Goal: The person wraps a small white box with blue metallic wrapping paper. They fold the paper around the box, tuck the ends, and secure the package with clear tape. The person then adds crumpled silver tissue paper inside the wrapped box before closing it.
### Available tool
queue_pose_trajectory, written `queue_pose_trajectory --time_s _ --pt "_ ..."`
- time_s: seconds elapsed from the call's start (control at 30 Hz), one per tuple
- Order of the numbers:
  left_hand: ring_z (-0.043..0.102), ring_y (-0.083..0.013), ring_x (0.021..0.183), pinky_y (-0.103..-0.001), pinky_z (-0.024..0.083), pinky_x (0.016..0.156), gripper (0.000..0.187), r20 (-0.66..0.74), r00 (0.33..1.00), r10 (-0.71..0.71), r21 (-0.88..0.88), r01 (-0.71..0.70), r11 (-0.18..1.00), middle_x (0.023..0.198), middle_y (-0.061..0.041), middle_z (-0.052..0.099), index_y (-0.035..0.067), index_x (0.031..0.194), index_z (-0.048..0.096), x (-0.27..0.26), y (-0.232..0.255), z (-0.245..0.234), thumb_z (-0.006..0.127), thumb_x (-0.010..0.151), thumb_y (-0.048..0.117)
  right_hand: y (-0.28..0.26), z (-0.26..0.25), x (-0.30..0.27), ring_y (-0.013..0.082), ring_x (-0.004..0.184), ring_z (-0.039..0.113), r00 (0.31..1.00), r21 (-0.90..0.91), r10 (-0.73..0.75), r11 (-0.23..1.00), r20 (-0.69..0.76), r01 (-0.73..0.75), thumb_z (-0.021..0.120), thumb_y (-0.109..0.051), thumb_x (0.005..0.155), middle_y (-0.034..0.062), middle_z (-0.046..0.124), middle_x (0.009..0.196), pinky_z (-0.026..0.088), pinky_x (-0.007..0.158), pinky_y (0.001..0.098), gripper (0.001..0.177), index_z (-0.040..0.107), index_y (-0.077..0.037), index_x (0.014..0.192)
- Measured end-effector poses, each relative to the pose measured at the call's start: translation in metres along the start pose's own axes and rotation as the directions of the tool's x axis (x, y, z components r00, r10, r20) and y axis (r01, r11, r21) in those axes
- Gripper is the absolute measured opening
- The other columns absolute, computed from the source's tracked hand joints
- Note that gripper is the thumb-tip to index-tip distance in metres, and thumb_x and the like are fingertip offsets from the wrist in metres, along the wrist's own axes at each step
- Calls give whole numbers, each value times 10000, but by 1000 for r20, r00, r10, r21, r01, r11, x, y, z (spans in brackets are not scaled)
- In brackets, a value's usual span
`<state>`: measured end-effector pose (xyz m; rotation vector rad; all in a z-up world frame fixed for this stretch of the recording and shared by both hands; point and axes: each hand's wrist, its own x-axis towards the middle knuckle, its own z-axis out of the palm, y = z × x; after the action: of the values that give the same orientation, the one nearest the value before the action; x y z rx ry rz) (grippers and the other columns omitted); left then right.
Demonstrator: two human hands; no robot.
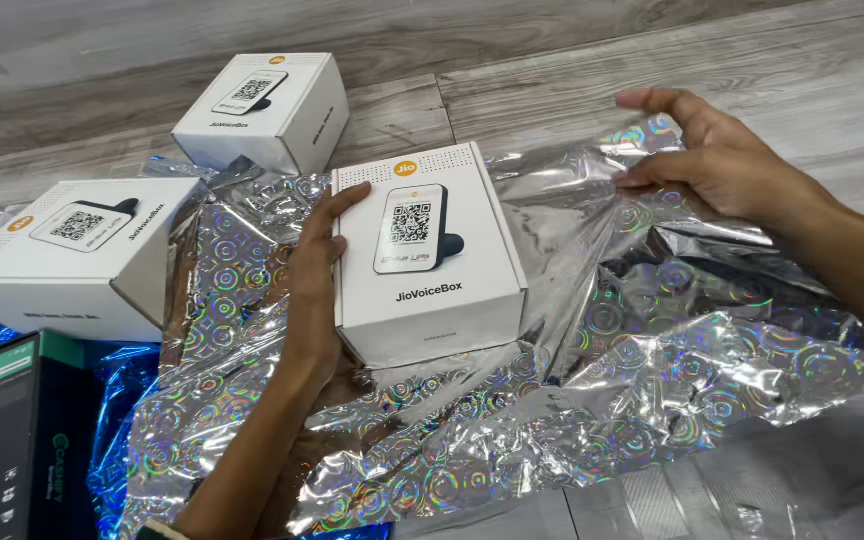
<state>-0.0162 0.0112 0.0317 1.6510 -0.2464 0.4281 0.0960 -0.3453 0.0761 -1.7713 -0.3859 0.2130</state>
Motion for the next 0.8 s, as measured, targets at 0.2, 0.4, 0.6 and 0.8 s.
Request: queue_pose_trajectory --time_s 0.2,0.4,0.6,0.8 --pt "270 -327 1553 -450 257 1209 503 -66 997 35 272 -16 962 1637 -182 325 114 1339 667 3 -1 -7 402 917 176 -42 78 3 164 835 724 990 201 -128 973 56 115 645 62 839 221 601 1266 588 643 257 826 322 -56 1589" --pt "420 -338 1489 -433 463 1106 389 25 984 178 427 -171 888 1605 -153 439 147 1254 732 5 24 -12 578 903 87 -71 155 12 216 879 739 968 138 -167 980 187 143 635 54 809 235 319 1642 579 523 315 963 110 -67 1608" --pt "613 -272 1348 -425 516 1122 313 332 826 455 495 -563 661 1464 -55 615 104 1270 700 -26 70 11 686 970 194 -82 182 9 187 838 716 968 99 -18 995 252 -7 571 -22 823 201 349 1595 573 539 264 936 139 -134 1645" --pt "438 -455 1387 -582 356 1141 329 596 580 555 431 -815 388 1421 -166 568 119 1050 651 -30 79 19 744 872 380 -60 129 32 179 891 696 902 295 -162 955 401 40 588 -38 880 288 527 1503 604 600 274 736 284 -57 1550"
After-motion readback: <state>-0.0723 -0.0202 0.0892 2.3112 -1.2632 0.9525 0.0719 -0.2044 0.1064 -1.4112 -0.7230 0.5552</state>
